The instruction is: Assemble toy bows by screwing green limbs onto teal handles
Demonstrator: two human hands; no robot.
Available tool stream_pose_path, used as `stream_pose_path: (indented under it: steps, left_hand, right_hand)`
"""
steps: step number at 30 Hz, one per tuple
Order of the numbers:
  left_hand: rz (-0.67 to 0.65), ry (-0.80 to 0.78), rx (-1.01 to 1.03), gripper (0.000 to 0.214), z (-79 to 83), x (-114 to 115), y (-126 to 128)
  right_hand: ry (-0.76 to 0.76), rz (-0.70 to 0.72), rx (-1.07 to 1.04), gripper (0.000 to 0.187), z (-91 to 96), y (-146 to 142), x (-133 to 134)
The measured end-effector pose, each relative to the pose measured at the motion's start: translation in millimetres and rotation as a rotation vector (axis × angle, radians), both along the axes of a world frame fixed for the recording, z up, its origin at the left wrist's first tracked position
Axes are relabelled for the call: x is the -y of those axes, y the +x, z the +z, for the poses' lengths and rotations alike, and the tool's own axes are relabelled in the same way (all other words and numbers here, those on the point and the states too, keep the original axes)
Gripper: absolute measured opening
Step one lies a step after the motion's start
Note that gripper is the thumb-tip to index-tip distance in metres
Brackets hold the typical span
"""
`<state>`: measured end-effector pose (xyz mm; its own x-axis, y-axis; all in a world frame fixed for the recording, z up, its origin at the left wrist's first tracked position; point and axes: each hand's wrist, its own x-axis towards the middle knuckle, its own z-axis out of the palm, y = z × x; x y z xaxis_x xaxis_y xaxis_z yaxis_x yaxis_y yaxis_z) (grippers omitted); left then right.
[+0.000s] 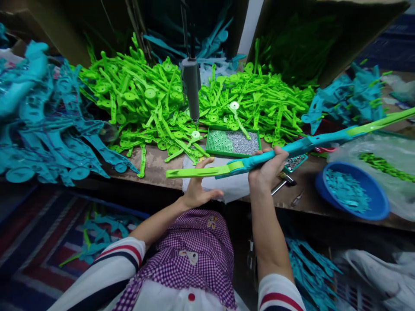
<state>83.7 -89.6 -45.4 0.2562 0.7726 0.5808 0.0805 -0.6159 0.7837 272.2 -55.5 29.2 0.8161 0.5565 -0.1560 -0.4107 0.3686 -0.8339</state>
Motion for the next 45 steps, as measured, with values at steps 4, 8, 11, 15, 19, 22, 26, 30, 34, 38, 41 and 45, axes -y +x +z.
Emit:
stream_pose_path:
  steps: [4,8,11,15,19,22,26,30,34,38,41,45]
  left_hand:
    - [-0.036,-0.156,0.158,0.034,6.7,10,-6]
    - [-0.098,-0.272,0.264,0.029,-1.0,10,-16]
    - [-0.217,-0.564,0.438,0.037,-7.2,5,-31]
    - [-0.240,-1.035,0.703,0.047,-11.0,3,-57]
    - [0.071,-1.127,0.865,0.045,-7.1,10,-81]
    - [0.133,-1.051,0.873,0.043,0.6,16,-93]
    - [0.166,-0.943,0.875,0.044,8.8,17,-107]
    - [0.238,-0.935,0.889,0.038,11.6,7,-121]
    - [0.261,-1.117,0.685,0.034,12.7,7,-137]
    - [-0.117,-1.341,0.026,0.053,14.1,40,-157]
    - [-0.234,-1.134,-0.268,0.042,21.1,72,-160]
    - [0.199,-0.311,-0.189,0.024,37.3,73,-129]
  right_hand:
    - [0.048,-0.075,0.024,0.016,-4.2,-9,4]
    - [0.083,-0.075,0.116,0.015,-6.1,-21,7]
    - [0.094,-0.103,0.192,0.021,-16.8,-43,19]
    - [0.189,0.056,0.202,0.028,-36.7,-78,48]
    - [0.282,0.302,0.061,0.047,-30.0,-101,71]
    - [0.330,0.181,-0.161,0.053,-8.5,-116,69]
    - [0.293,0.213,-0.209,0.046,18.3,-140,51]
    - [0.228,0.270,-0.171,0.043,32.2,-164,37]
    - [0.114,0.228,-0.094,0.045,26.8,-171,45]
    - [0.062,0.170,-0.110,0.046,8.3,-157,64]
    - [0.044,0.179,-0.156,0.048,-2.6,-148,72]
    - [0.015,0.108,-0.195,0.054,-4.5,-156,74]
